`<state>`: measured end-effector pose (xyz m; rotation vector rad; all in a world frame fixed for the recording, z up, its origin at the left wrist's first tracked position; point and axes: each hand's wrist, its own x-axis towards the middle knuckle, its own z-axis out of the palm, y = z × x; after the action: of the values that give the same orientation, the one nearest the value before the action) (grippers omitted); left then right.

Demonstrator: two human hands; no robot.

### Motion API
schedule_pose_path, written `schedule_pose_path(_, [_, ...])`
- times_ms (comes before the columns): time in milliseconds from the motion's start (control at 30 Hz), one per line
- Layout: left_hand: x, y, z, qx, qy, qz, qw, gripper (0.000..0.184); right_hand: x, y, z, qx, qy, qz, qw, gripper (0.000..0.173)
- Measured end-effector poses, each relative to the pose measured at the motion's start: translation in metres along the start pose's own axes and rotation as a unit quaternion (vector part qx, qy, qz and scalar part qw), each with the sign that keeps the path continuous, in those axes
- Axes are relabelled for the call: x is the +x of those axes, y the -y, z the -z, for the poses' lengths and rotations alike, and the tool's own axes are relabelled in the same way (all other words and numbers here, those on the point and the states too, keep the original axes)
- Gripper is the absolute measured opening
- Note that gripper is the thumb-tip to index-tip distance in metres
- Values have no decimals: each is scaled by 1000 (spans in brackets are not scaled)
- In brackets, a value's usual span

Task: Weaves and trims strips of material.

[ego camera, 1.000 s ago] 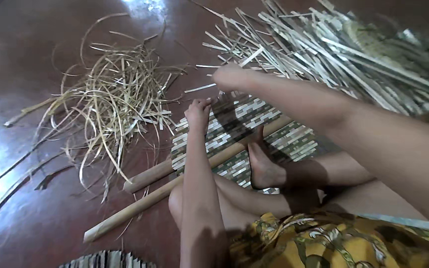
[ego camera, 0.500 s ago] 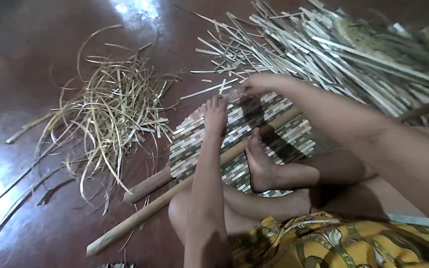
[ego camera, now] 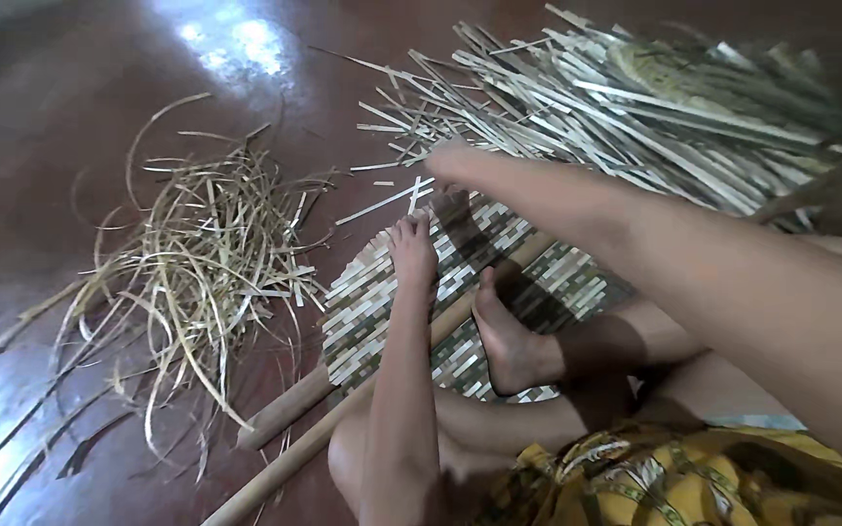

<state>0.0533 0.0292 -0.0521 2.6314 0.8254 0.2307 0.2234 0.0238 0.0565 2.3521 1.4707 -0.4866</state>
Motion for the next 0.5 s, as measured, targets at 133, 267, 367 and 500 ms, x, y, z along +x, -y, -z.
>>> schedule_pose_path(133, [1,5,0,18,-11,-22,1000,49,-29,4,17,4,-24,32,999,23])
schedule_pose_path(267, [-3,3,-5,55,-4,-26,998,48,-30,-20,-23,26,-39,45,998,24])
schedule_pose_path(367, [-3,5,-15,86,0,-26,996,51,-17,-53,-51,72,-47,87,992,29])
schedule_pose_path(500, [-5,3,-24,110,3,-24,994,54,-14,-67,-69,102,-76,112,986,30])
